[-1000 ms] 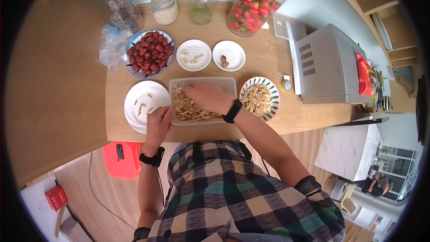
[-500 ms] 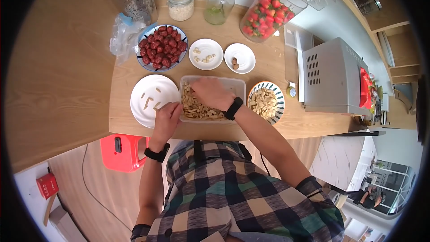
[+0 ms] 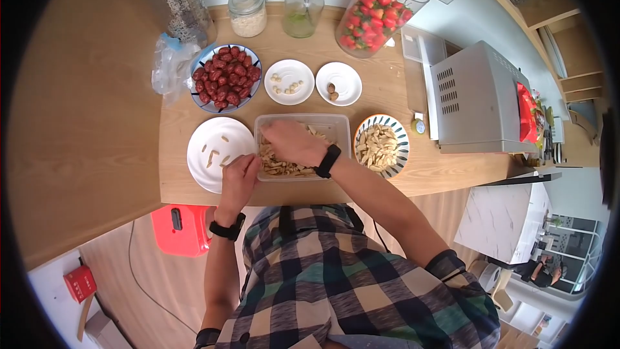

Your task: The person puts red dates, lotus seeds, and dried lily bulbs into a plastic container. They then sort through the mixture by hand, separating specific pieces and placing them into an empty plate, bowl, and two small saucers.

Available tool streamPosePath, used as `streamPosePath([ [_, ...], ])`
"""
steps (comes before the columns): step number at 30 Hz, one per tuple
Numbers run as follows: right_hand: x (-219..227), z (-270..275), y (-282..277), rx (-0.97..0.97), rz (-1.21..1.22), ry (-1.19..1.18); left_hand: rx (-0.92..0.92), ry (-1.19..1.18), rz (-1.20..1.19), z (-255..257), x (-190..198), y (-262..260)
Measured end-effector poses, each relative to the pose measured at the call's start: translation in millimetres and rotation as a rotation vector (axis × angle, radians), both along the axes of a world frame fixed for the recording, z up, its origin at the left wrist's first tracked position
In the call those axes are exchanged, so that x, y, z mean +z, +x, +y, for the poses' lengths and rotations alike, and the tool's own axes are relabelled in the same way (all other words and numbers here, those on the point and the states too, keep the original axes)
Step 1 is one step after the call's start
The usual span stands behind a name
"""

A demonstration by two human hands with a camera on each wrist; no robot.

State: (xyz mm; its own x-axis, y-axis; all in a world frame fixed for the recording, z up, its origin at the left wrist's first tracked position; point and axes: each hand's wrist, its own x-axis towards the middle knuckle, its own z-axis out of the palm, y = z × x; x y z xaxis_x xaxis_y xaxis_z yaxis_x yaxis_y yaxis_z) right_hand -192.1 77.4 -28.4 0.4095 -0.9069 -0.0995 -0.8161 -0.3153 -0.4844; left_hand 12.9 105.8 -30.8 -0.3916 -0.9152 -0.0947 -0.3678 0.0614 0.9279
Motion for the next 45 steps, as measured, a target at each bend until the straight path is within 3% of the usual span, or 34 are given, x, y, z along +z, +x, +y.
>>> streamPosePath([
  [5,42.5,2.8,-30.1,-0.132,-0.215,-0.058,0.018,0.07,-0.023,0.2,-1.5,1.0],
  [7,64.0,-0.3,-57.4,-0.389,-0.401,0.058,0.026,0.079,-0.018,0.8,-0.7,0.4],
  [9,59.1,-7.1,-98.2,-0.454,-0.474,-0.061,0.036,0.087,-0.013,1.7,0.4,0.0],
  [11,57.8,-17.6,-133.6,-0.619,-0.378,0.059,0.032,0.091,-0.001,1.9,1.3,0.1],
  [17,16.2,-34.8,-182.4,-0.805,-0.236,0.241,0.03,0.097,-0.016,1.8,4.7,-0.8],
  [21,-18.4,-36.9,-198.8,-0.684,-0.059,0.141,0.041,0.067,-0.038,3.4,6.5,-1.9],
  [23,-17.6,-26.1,-193.5,-0.568,0.053,-0.302,0.046,0.041,-0.051,5.3,5.5,-2.9],
  [27,29.8,-17.5,-163.1,-0.666,-0.028,-0.218,0.056,0.034,-0.037,6.9,1.9,-2.8],
  [29,52.8,2.0,-131.6,-0.4,-0.193,-0.195,0.072,0.057,-0.022,6.9,1.1,-3.1],
  [31,39.7,16.5,-112.7,-0.093,-0.05,-0.076,0.069,0.059,-0.023,6.7,1.1,-3.0],
  [34,10.7,30.8,-90.0,-0.081,0.128,0.024,0.075,0.084,-0.013,7.3,0.8,-3.4],
  [37,-4.8,35.1,-77.9,-0.097,0.255,-0.029,0.081,0.1,0.003,8.4,1.6,-2.8],
  [45,-5.2,39.8,-68.2,0.0,0.3,-0.078,0.079,0.099,0.031,7.9,0.9,-2.9],
])
